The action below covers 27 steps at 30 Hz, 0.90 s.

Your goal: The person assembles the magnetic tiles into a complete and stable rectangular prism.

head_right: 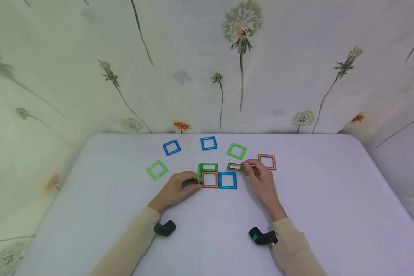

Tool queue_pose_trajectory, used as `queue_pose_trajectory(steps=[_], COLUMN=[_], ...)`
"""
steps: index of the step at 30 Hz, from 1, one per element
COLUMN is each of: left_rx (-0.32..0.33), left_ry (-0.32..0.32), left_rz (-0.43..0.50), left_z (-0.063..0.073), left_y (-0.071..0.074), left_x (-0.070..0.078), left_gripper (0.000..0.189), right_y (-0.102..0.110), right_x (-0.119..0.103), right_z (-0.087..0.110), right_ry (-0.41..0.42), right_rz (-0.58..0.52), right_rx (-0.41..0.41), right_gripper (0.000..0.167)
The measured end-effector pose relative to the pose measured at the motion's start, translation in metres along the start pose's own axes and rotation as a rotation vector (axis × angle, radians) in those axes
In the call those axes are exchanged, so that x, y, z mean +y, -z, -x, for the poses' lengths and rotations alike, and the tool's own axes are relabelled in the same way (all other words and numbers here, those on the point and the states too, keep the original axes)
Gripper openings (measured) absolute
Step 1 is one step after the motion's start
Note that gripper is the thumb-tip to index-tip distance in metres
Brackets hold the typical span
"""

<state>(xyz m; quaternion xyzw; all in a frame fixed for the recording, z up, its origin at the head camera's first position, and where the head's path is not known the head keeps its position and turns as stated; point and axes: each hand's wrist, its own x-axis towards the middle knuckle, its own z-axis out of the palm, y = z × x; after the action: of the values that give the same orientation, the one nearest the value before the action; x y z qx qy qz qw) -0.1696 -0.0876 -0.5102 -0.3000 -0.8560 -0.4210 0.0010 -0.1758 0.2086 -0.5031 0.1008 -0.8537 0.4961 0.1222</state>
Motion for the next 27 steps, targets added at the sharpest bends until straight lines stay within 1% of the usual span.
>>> queue_pose_trajectory(steps=[15, 27], left_rx=[0.002, -0.003], left_ry=[0.007, 0.003], left_rz=[0.001, 0.012], left_z=[-0.0004, -0.0003], left_y=[-0.0007, 0.0], left_x=[-0.0009, 0.0], left_gripper=[0.02, 0.02], right_y=[-0.004, -0.0062], right_x=[-0.004, -0.0058], right_z=[-0.0023, -0.0027], right_ry=[-0.01, -0.022], right_rz=[0.006, 0.02], right_rx=[-0.035, -0.039], right_gripper=[0.018, 0.02])
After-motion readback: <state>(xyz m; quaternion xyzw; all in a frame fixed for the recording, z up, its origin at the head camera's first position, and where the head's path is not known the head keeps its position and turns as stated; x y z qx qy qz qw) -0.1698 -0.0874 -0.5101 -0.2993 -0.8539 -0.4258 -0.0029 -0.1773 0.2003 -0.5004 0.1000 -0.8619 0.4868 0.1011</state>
